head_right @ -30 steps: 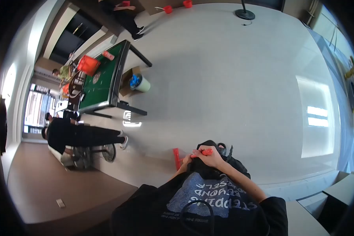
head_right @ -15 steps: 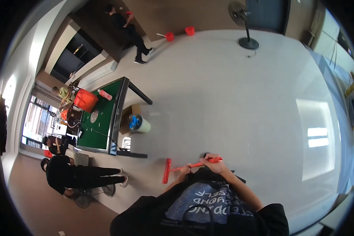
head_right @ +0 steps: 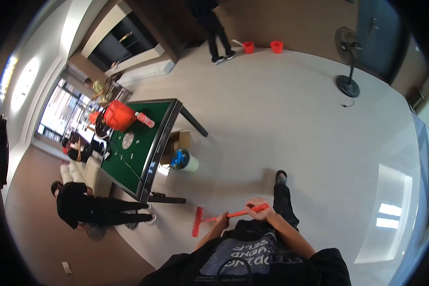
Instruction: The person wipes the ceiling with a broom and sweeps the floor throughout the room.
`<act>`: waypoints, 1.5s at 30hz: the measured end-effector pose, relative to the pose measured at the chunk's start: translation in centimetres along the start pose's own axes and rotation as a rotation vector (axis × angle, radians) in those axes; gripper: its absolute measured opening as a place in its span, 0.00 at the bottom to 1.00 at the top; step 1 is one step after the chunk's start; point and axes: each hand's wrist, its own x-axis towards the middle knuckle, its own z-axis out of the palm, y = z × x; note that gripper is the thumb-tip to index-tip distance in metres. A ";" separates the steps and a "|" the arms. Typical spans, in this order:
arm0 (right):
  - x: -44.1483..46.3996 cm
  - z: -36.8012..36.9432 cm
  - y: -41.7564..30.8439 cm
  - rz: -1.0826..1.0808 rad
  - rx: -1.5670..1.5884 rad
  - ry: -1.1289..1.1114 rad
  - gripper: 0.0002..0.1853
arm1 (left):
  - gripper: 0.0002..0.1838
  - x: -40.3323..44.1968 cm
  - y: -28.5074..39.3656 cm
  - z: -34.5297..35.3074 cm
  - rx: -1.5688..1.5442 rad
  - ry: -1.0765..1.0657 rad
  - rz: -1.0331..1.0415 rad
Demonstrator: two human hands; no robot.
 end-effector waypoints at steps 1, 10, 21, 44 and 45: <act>1.9 -0.7 0.8 -0.054 -0.067 -0.107 0.07 | 0.15 -0.6 0.3 -0.2 0.136 -0.119 0.184; 20.1 -7.5 11.1 0.263 0.205 -0.542 0.12 | 0.11 8.3 4.3 8.7 -0.854 0.134 -0.301; 39.2 -6.0 23.6 0.512 0.487 -0.521 0.11 | 0.12 20.5 11.3 12.9 -0.478 0.257 -0.046; 58.8 -23.0 67.7 0.733 -0.575 -0.326 0.12 | 0.06 51.0 70.5 12.9 -1.345 0.147 -0.328; 60.8 -22.3 72.8 0.516 -0.537 -0.260 0.13 | 0.03 52.0 70.0 12.9 -1.238 0.061 -0.181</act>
